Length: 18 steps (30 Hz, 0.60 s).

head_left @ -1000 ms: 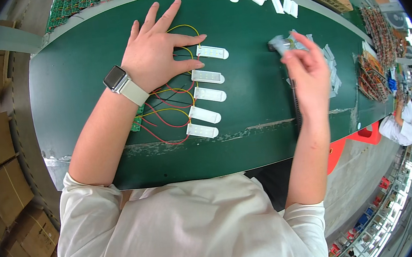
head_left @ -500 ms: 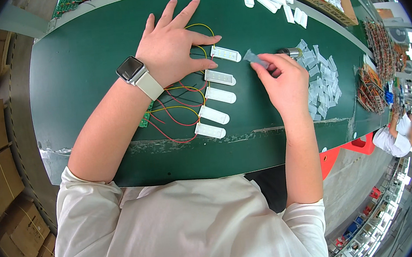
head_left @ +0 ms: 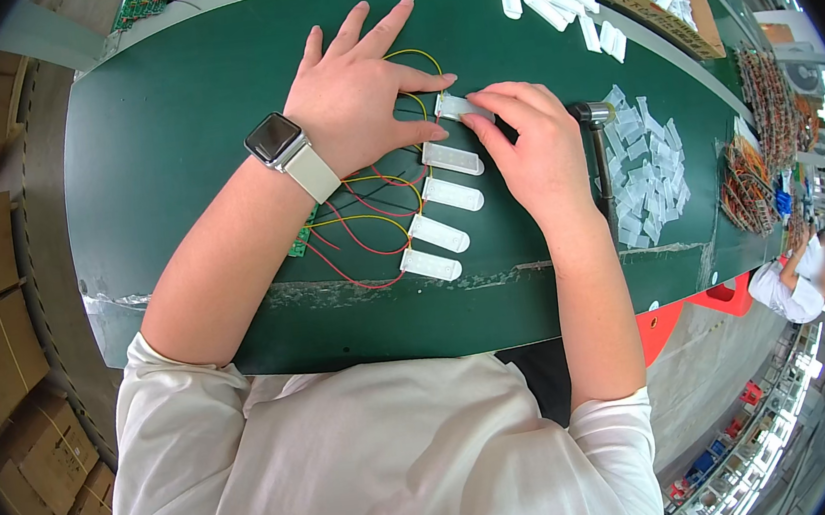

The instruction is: Manually assembling white plastic covers onto LED circuit boards and securing them using a small hammer.

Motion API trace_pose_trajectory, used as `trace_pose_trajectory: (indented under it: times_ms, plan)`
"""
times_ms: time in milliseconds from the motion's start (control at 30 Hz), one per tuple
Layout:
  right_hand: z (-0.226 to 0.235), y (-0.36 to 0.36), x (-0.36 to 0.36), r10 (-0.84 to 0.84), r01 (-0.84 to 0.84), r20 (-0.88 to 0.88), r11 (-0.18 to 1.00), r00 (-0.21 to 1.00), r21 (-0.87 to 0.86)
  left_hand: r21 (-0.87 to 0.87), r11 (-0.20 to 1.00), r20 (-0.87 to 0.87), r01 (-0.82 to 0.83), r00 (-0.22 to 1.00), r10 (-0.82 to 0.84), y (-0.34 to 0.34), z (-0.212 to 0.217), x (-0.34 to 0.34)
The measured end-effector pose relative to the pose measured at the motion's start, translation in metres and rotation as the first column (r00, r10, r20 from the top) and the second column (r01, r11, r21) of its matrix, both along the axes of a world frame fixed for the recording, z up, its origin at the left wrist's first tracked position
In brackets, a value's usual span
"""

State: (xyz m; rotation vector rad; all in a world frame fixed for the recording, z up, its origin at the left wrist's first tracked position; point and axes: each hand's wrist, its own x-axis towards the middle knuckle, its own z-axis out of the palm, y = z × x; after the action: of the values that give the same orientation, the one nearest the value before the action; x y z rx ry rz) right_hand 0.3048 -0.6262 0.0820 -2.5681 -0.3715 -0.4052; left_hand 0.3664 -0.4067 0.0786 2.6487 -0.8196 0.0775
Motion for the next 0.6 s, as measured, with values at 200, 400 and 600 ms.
trace_pose_trajectory:
  times_ms: [200, 400, 600]
  plan:
    - [0.0013, 0.0029, 0.0003, 0.014, -0.014, 0.007, 1.0, 1.0, -0.019, -0.005, 1.0, -0.005, 0.004, 1.0, -0.004, 0.0006, -0.0009, 0.0012]
    - [0.0007, 0.0041, -0.0001, 0.008, -0.007, 0.031, 0.999, 0.999, -0.045, -0.005, 1.0, -0.006, 0.001, 1.0, -0.001, 0.0011, -0.0009, 0.0012]
    - [0.0025, 0.0054, -0.0008, -0.004, 0.007, 0.035, 0.997, 0.999, -0.079, 0.001, 1.0, 0.0, 0.0, 1.0, 0.0, 0.0013, -0.002, 0.0012]
